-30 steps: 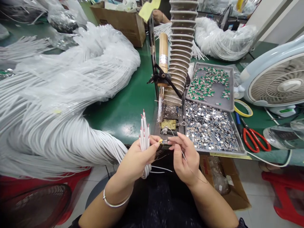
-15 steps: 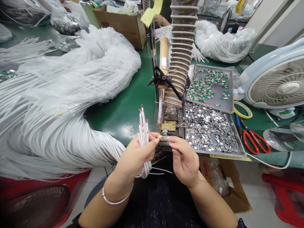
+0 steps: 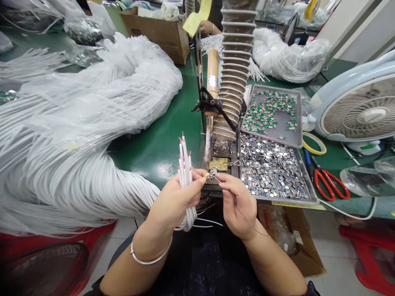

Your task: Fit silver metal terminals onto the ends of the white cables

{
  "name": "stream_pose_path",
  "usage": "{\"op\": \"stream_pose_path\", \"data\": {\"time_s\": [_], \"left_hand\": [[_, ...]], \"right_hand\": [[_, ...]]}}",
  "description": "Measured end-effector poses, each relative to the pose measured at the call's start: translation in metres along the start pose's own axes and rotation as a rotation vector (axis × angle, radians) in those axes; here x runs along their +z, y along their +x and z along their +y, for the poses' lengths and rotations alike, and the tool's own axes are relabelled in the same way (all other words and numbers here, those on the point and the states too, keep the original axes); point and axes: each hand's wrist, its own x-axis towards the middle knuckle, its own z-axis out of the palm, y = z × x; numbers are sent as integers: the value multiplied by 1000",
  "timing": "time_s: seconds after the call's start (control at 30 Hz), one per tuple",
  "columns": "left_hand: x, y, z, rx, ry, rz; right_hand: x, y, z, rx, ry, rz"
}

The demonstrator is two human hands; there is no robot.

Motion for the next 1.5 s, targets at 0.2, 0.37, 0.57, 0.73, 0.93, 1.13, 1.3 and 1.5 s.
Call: {"op": "stream_pose_path", "data": {"time_s": [0.2,0.37,0.57,0.73,0.93,1.13,1.3,1.5], "left_hand": [[1,1,2,15,-11,-24],[-1,3,1,24,-16,-18],[0,1,5,39,-8,-18],[1,0,8,31,-18,-17],[-1,1,7,43,-8,-28],[-2,-1,5,45,-4,-27],[-2,2,0,20,-12,-27],[-2,3,2,14,-15,-22]], "right_hand": [[2,4,0,-21,-36,15],[2,6,0,-46,-32,18],[4,8,1,-96,-37,36],[4,10,2,-124,-32,26],[3,13,0,-137,-51,-2],[2,11,-1,-138,-54,-3],[1,8,0,-133,-47,-18],[2,10,0,-134,-71,-8]]}}
